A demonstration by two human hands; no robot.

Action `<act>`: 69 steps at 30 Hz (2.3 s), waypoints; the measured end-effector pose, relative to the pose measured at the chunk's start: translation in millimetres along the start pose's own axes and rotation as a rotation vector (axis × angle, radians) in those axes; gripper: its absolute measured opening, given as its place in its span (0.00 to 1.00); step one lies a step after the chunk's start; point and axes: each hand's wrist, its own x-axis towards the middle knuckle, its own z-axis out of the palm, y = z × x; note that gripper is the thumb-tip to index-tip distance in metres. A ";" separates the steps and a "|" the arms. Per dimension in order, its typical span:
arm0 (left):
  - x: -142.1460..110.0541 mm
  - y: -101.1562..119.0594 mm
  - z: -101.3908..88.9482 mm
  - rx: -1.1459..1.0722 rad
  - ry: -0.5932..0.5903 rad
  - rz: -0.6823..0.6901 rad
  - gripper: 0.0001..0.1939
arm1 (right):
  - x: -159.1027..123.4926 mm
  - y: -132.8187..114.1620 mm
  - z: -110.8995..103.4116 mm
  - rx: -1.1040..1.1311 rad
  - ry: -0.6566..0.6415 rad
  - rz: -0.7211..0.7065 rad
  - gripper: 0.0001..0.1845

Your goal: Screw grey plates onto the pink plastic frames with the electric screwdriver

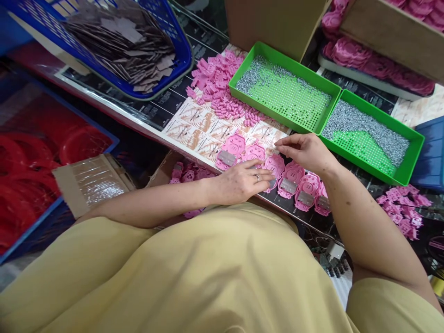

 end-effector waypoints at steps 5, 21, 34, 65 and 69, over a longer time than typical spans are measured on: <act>0.4 -0.4 -0.2 -0.010 -0.027 -0.011 0.13 | 9.6 3.4 -2.8 -0.113 -0.049 -0.004 0.23; -0.8 -0.5 1.5 0.017 0.005 -0.006 0.11 | 21.6 9.3 12.5 -0.307 -0.043 -0.145 0.31; 2.4 -2.4 14.5 -0.046 -0.037 -0.030 0.09 | 31.7 -31.5 9.5 -0.501 0.083 -0.269 0.16; 40.3 18.1 19.6 0.031 -0.022 0.076 0.13 | -18.3 43.7 -15.8 -0.214 0.226 -0.042 0.13; 41.3 18.9 20.2 0.039 -0.056 0.063 0.13 | -12.1 45.2 -9.6 -0.263 0.227 -0.092 0.10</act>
